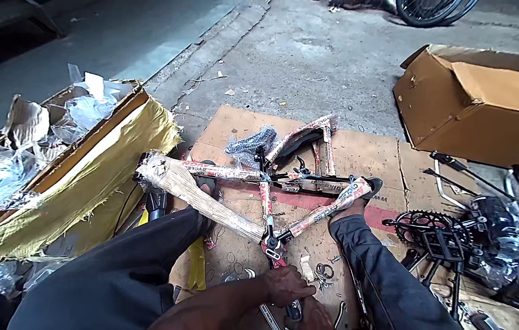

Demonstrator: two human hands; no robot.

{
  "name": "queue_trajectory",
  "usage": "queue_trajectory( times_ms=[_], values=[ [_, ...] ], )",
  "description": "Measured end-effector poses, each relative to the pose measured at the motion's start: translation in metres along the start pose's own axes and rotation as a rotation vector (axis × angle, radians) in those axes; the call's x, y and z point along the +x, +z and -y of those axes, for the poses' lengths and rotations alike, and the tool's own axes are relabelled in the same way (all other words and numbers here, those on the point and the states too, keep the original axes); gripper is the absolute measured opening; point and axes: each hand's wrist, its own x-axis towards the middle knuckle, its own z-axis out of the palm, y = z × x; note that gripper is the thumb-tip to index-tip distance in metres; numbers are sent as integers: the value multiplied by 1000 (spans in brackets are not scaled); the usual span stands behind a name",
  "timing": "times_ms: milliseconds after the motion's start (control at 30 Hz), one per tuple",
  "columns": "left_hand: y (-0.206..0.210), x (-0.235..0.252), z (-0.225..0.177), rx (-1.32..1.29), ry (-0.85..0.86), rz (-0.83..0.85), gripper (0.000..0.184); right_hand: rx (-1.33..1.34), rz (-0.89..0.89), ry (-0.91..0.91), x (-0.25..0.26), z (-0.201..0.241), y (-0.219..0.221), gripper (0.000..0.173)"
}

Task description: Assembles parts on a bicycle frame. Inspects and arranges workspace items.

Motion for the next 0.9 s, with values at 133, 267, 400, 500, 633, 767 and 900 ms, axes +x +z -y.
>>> queue_trajectory(
  times_ms=[133, 267, 400, 500, 633, 767, 900],
  values=[
    [7, 14, -4, -24, -94, -68, 84, -100, 24, -37, 12, -17, -18, 109],
    [-11, 55, -5, -176, -396, -221, 101, -324, -53, -142, 59, -45, -62, 115],
    [-27, 81, -1, -218, -619, -207, 92, -509, 47, -210, 83, -42, -108, 94],
    [-26, 82, -1, -211, -636, -217, 59, -497, 57, -239, 85, -43, -108, 75],
    [-25, 74, -1, -202, -572, -156, 56, -411, 7, -250, 80, -48, -93, 67],
    [-10, 47, -3, -133, -345, -122, 60, -239, -33, -71, 49, -33, -47, 73],
    [-2, 18, -2, -35, -113, 14, 69, -90, -74, 57, 17, -6, -4, 72]
  ],
)
